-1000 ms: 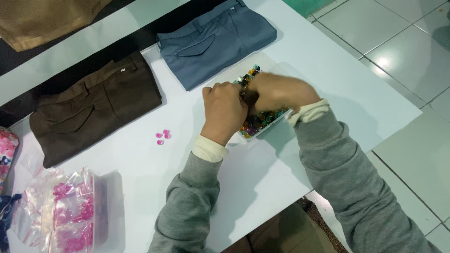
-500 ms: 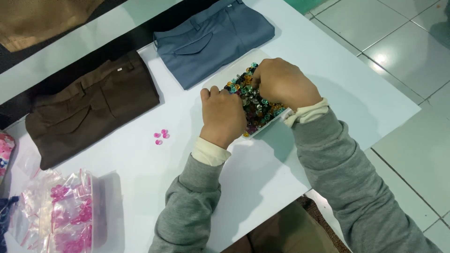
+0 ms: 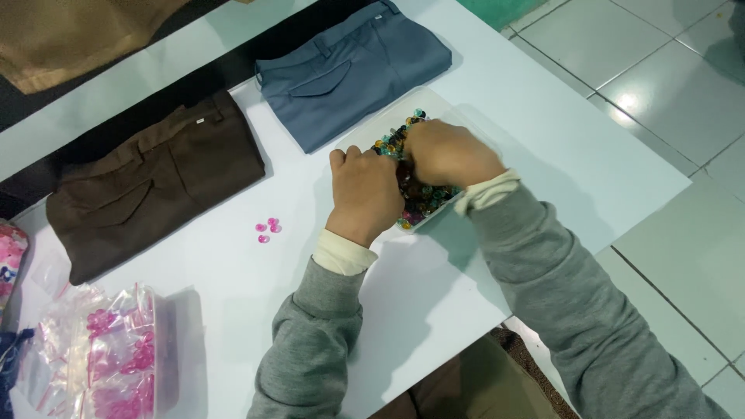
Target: Picking small decorative beads and placing them into a plastic bag
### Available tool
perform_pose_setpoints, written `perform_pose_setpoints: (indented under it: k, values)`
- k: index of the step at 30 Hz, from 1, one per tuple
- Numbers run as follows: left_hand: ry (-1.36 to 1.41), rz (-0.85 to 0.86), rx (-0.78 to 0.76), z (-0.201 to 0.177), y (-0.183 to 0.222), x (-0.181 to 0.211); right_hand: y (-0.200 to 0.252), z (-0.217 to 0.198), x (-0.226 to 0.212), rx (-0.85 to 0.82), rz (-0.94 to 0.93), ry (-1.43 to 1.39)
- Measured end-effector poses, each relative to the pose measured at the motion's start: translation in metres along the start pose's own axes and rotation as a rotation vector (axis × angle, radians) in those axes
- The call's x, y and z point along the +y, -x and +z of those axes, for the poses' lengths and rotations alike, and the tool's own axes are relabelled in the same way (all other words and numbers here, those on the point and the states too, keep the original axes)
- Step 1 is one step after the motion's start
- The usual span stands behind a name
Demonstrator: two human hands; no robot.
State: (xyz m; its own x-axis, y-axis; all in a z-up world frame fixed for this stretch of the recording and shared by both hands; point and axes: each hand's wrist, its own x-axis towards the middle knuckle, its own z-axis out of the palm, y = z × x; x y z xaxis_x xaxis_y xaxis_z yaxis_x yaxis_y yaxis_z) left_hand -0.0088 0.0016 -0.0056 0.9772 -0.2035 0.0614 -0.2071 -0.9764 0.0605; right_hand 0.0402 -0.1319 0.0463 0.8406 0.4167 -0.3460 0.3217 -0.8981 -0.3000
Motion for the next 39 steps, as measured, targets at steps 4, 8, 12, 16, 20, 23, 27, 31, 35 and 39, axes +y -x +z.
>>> perform_pose_setpoints:
  k: [4, 8, 12, 16, 20, 23, 27, 31, 35, 39]
  values:
    - [0.050, 0.005, 0.019, 0.000, -0.003, -0.009, 0.004, -0.023, 0.007, -0.026, -0.005, -0.142]
    - [0.061, 0.039, 0.034, 0.001, -0.007, -0.015, -0.003, -0.019, 0.025, 0.001, -0.108, -0.274]
    - [0.085, 0.036, 0.040, 0.001, -0.008, -0.014, -0.001, -0.020, 0.031, -0.018, -0.098, -0.304]
    - [0.086, 0.045, 0.046, -0.008, -0.006, -0.013, -0.001, -0.020, 0.031, 0.007, -0.136, -0.285]
    - [0.105, 0.049, 0.036, -0.009, -0.006, -0.013, -0.011, -0.010, 0.041, -0.030, -0.175, -0.280]
    - [0.123, 0.047, 0.032, -0.008, -0.006, -0.014, -0.014, -0.008, 0.044, -0.038, -0.198, -0.289]
    - [0.161, 0.062, 0.041, -0.008, -0.006, -0.016, -0.016, -0.008, 0.043, 0.003, -0.234, -0.269]
    - [0.222, 0.094, 0.091, -0.009, -0.011, -0.018, -0.008, -0.012, 0.034, -0.008, -0.175, -0.264]
    - [0.278, 0.090, 0.094, -0.009, -0.011, -0.017, -0.013, -0.005, 0.037, 0.019, -0.161, -0.287]
    - [0.313, 0.068, 0.095, -0.007, -0.015, -0.020, -0.022, -0.002, 0.036, 0.061, -0.209, -0.291]
